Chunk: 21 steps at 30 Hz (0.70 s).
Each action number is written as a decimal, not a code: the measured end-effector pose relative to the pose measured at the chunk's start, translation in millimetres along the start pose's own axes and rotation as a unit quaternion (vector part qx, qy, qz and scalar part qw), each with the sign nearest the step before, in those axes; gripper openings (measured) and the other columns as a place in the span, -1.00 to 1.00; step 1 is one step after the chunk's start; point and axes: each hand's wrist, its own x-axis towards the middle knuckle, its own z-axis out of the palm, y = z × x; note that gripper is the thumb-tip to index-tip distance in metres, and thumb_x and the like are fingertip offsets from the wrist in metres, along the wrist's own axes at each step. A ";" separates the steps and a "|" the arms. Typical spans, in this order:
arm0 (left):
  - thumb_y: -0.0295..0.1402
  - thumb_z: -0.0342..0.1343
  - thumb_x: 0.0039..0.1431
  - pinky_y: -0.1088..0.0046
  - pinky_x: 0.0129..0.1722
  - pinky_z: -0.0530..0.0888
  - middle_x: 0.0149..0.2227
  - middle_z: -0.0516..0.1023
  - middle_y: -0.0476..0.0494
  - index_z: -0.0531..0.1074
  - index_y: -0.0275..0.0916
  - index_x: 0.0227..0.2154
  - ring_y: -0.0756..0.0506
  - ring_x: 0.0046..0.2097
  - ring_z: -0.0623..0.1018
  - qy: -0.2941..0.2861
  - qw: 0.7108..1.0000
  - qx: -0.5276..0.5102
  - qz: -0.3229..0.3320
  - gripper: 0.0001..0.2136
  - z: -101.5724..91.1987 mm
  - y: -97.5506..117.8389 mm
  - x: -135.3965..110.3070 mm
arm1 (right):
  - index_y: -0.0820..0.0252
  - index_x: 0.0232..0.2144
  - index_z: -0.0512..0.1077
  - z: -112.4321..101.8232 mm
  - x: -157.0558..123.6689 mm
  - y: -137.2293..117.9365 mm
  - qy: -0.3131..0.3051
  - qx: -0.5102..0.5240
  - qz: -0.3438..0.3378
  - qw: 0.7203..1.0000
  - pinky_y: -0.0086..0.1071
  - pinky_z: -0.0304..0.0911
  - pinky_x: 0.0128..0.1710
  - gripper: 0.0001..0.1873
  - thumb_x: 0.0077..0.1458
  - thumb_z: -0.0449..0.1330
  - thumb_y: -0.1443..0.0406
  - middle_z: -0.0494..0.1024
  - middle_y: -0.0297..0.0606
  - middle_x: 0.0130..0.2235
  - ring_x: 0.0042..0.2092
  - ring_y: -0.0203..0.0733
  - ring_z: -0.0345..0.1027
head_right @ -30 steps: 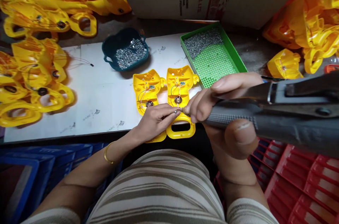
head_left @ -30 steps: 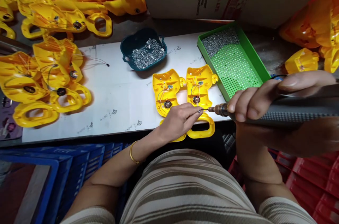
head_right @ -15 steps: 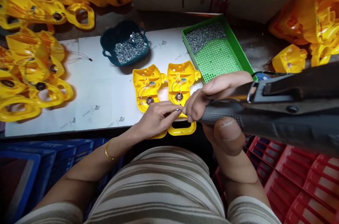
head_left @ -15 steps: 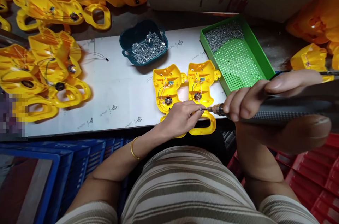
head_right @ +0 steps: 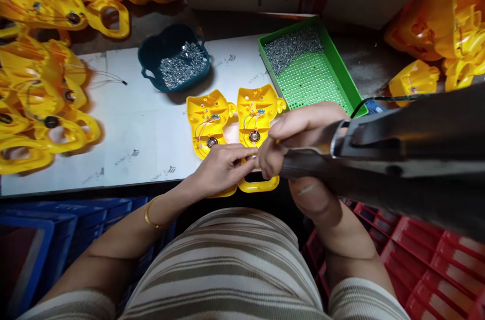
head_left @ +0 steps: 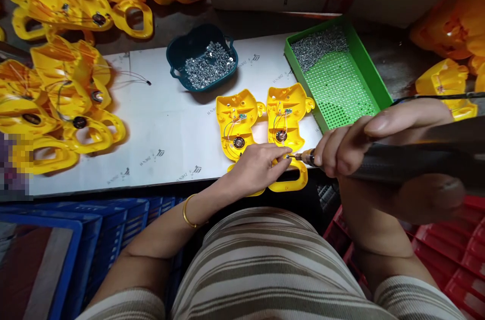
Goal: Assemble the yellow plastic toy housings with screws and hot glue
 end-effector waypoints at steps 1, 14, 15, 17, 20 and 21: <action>-0.38 0.07 0.26 0.52 -0.43 0.37 -0.41 0.60 -0.06 0.54 -0.31 -0.16 0.01 -0.44 0.50 0.017 1.000 0.007 -0.003 -0.80 -0.1 -1.1 -1.4 | -0.04 -0.23 0.46 -4.9 3.0 2.9 -0.028 0.014 -0.026 0.999 -0.23 0.30 -0.65 -0.58 -0.04 0.25 -0.13 0.39 -0.42 -0.61 -0.64 -0.20 0.29; -0.02 0.31 -0.01 0.13 -0.05 0.31 0.11 0.47 -0.21 0.45 -0.15 -0.01 -0.29 0.02 0.45 0.004 0.960 0.275 0.055 -0.47 11.4 9.1 -26.7 | -0.12 -0.29 0.38 -3.0 21.3 58.2 0.037 -0.023 -0.104 0.994 -0.30 0.22 -0.65 -0.70 -0.04 0.26 -0.04 0.38 -0.52 -0.65 -0.68 -0.26 0.20; -0.02 0.32 -0.03 0.12 -0.04 0.30 0.12 0.46 -0.20 0.44 -0.14 -0.01 -0.30 0.02 0.45 -0.002 0.960 0.275 0.048 -0.46 12.3 9.2 -27.7 | -0.13 -0.28 0.37 -4.7 21.2 61.6 0.032 -0.030 -0.101 0.994 -0.28 0.22 -0.64 -0.69 -0.05 0.26 -0.05 0.38 -0.52 -0.65 -0.67 -0.24 0.20; -0.01 0.34 -0.07 0.12 -0.02 0.29 0.14 0.45 -0.17 0.43 -0.12 0.00 -0.30 0.03 0.44 -0.012 0.962 0.272 0.037 -0.43 13.2 8.4 -29.7 | -0.15 -0.28 0.35 -7.5 21.0 68.0 0.039 -0.043 -0.098 0.993 -0.24 0.23 -0.62 -0.66 -0.06 0.25 -0.09 0.34 -0.53 -0.67 -0.68 -0.21 0.20; 0.03 0.35 -0.11 0.12 0.01 0.27 0.15 0.44 -0.16 0.42 -0.12 0.00 -0.30 0.04 0.43 -0.018 0.962 0.269 0.035 -0.39 13.6 6.1 -32.0 | -0.17 -0.27 0.35 -7.6 20.9 74.1 0.053 -0.050 -0.108 0.991 -0.21 0.22 -0.63 -0.64 -0.06 0.22 -0.12 0.32 -0.52 -0.68 -0.69 -0.18 0.18; 0.04 0.34 -0.10 0.12 0.01 0.27 0.14 0.44 -0.16 0.42 -0.12 0.00 -0.29 0.04 0.43 -0.017 0.962 0.269 0.037 -0.39 13.7 5.3 -32.6 | -0.17 -0.26 0.36 -6.5 20.9 74.9 0.052 -0.048 -0.112 0.991 -0.22 0.20 -0.64 -0.66 -0.04 0.21 -0.11 0.32 -0.52 -0.68 -0.69 -0.18 0.17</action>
